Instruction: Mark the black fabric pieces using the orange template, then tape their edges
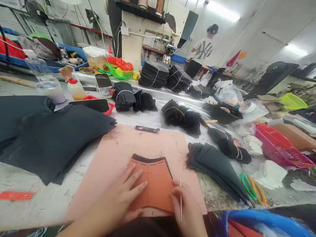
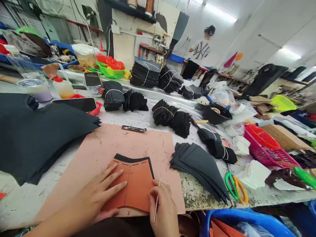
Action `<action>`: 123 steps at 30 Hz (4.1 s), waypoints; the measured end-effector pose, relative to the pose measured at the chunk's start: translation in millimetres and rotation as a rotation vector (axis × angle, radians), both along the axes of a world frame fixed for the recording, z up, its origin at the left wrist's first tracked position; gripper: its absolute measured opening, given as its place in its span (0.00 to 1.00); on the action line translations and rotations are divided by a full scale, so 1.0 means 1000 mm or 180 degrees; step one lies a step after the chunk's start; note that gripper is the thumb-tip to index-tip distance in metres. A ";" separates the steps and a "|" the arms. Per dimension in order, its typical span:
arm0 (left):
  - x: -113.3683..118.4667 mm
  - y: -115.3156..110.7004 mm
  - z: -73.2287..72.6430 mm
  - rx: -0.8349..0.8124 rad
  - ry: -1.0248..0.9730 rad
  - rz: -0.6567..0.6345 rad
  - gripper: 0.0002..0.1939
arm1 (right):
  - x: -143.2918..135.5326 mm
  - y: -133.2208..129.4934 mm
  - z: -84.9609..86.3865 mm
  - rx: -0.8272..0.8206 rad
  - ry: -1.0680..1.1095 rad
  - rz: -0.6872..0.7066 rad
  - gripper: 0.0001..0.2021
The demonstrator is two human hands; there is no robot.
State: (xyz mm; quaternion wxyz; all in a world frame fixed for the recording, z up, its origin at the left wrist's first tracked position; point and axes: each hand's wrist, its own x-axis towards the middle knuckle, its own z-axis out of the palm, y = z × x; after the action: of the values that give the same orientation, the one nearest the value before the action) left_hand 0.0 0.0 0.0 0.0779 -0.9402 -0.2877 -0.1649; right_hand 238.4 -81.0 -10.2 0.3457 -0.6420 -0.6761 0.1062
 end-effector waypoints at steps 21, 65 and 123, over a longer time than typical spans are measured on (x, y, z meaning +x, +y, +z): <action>0.003 0.002 -0.015 -0.0282 -0.0238 -0.0076 0.28 | 0.004 0.003 0.009 -0.0123 -0.0094 -0.0024 0.04; 0.010 0.005 -0.008 -0.0236 -0.0266 -0.0175 0.30 | -0.082 0.121 0.048 -0.0936 0.0295 0.0927 0.12; -0.005 -0.007 0.003 -0.1133 -0.1066 0.0781 0.47 | 0.053 0.041 0.044 -0.0079 0.0836 -0.0763 0.07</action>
State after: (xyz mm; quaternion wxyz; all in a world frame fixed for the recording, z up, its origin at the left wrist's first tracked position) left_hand -5.0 -6.7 2.8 -0.1179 -0.8568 -0.4327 -0.2544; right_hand 291.8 -40.4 33.6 0.4333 -0.7028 -0.5424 0.1555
